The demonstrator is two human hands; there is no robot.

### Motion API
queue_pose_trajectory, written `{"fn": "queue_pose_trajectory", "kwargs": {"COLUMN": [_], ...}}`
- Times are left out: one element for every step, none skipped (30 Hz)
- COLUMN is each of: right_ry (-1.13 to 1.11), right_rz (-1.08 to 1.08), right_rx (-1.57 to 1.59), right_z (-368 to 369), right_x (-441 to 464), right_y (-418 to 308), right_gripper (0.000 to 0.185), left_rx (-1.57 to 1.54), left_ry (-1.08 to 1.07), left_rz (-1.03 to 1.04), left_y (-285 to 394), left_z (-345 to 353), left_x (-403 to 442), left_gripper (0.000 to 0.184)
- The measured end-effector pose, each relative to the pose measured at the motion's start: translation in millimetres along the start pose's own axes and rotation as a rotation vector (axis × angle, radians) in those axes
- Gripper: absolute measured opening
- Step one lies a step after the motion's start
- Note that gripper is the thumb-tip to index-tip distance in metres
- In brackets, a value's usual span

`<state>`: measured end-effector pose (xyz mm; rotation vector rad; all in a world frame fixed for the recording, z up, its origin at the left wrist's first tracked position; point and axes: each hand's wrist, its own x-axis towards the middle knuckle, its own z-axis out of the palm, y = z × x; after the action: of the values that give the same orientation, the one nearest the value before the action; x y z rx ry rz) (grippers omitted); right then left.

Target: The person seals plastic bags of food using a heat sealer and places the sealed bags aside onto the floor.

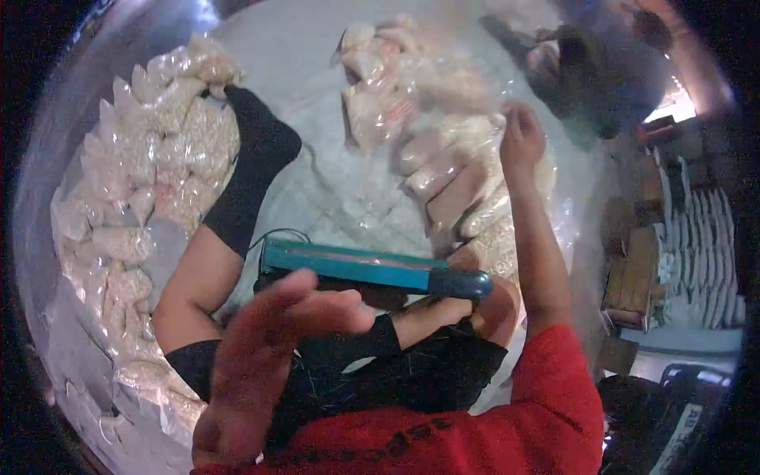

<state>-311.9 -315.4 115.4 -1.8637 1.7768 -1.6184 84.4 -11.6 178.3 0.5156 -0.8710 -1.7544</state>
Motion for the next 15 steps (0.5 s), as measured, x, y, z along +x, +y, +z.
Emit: {"fn": "queue_pose_trajectory", "kwargs": {"right_ry": [0.032, 0.059, 0.1, 0.138, 0.154, 0.168, 0.161, 0.2, 0.21, 0.075, -0.039, -0.171, -0.221, -0.282, -0.283], "right_rz": [-0.115, -0.232, -0.316, -0.397, -0.32, -0.239, -0.074, -0.142, -0.053, 0.115, 0.039, 0.211, 0.217, 0.479, 0.49], "right_rx": [0.176, 0.346, 0.272, 0.195, 0.283, 0.372, 0.501, 0.463, 0.518, 0.554, 0.51, 0.508, 0.363, 0.556, 0.572], "right_z": [-25.0, -49.1, -76.3, -99.9, -116.3, -130.2, -136.6, -136.3, -131.0, -134.4, -129.6, -131.3, -124.8, -123.7, -123.3], "right_x": [-3.8, -10.1, -17.3, -30.0, -49.5, -72.6, -101.5, -130.1, -162.9, -194.9, -228.0, -262.9, -292.5, -309.8, -325.9], "right_y": [-30.5, -66.4, -107.4, -142.2, -162.1, -183.2, -209.7, -229.7, -241.0, -250.8, -236.0, -225.2, -212.1, -220.1, -216.0], "right_gripper": [0.022, 0.02, 0.018, 0.016, 0.015, 0.015, 0.02, 0.023, 0.019, 0.015, 0.01, 0.006, 0.011, 0.011, 0.011], "left_rx": [0.066, 0.183, 0.434, 0.754, 0.761, 0.99, 1.217, 1.227, 1.238, 1.129, 1.018, 1.008, 0.998, 0.942, 0.884], "left_ry": [-0.023, -0.05, -0.085, -0.134, -0.152, -0.121, -0.082, -0.02, -0.022, -0.001, 0.021, 0.076, 0.132, 0.281, 0.429], "left_rz": [-0.001, -0.003, -0.041, -0.057, -0.045, 0.049, 0.149, 0.262, 0.277, 0.362, 0.442, 0.368, 0.286, 0.18, 0.075], "left_y": [3.3, 6.2, 13.2, 19.9, 15.9, 4.2, -8.3, -17.6, -28.0, -40.7, -54.7, -71.1, -88.0, -102.6, -113.5], "left_z": [8.3, 17.7, 25.8, 35.6, 47.5, 62.6, 77.3, 91.7, 99.3, 102.9, 101.0, 87.2, 69.7, 57.3, 45.8], "left_x": [-0.5, 0.0, 1.8, 5.4, 6.3, 7.1, 6.8, 4.5, 1.5, -3.1, -9.0, -21.9, -36.1, -44.8, -53.1], "left_gripper": [0.103, 0.104, 0.104, 0.102, 0.102, 0.1, 0.099, 0.097, 0.097, 0.086, 0.075, 0.058, 0.042, 0.031, 0.021]}}
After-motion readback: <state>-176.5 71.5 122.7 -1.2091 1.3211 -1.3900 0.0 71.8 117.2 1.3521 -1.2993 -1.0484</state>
